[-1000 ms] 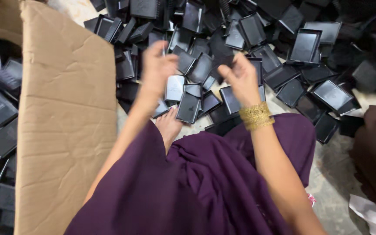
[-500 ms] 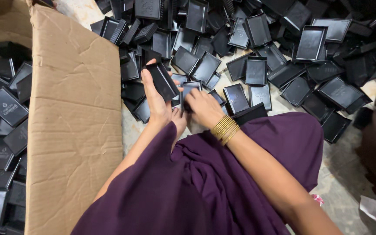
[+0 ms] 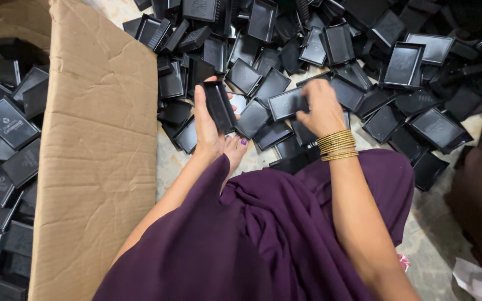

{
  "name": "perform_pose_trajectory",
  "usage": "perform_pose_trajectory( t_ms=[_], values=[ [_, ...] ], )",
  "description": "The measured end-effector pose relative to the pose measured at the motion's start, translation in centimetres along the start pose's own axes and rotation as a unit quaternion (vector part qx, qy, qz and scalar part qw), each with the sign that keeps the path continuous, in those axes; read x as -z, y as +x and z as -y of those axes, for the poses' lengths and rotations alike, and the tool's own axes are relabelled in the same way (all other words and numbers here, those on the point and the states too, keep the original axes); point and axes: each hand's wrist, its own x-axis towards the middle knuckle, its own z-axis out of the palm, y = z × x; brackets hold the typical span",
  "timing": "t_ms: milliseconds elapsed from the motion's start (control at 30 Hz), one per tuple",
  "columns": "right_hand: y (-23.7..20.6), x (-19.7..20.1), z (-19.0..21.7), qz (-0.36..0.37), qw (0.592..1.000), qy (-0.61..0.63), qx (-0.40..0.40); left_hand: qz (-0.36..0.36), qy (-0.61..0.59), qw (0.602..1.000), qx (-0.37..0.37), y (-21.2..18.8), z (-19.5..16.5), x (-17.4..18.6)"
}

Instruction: The person sits on the floor among a large pile of black plastic boxes and repeatedly picks up a base and lid, snaps the lid closed onto the base by hand, and places the closed box into a cardboard box beside them. Another person's hands occasionally sort boxes at the edge of the frame.

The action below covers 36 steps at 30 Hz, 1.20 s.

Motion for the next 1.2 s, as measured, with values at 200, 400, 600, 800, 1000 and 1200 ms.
perform_pose_trajectory(
  t_ms=[200,400,600,800,1000,1200],
  values=[
    [2.0,-0.6,2.6,0.030,0.994,-0.023,0.104,0.061,-0.032,0.997,0.026,-0.2,0.0,0.0],
    [1.5,-0.1,3.9,0.000,0.990,0.128,0.059,0.075,-0.064,0.995,0.007,-0.4,0.8,0.0],
    [0.9,-1.8,3.5,0.023,0.989,0.125,0.080,0.052,-0.056,0.997,0.011,-0.2,0.8,0.2],
    [1.9,-2.2,1.6,-0.038,0.994,0.048,-0.088,0.048,-0.042,0.997,0.032,-0.2,0.6,0.3],
    [0.8,-2.5,2.3,0.005,0.995,0.028,0.100,0.080,-0.041,0.996,0.011,-0.6,0.5,0.3],
    [1.9,-1.0,4.8,0.027,0.999,0.035,-0.005,0.082,-0.051,0.995,0.006,-0.6,0.3,-0.3]
  ],
)
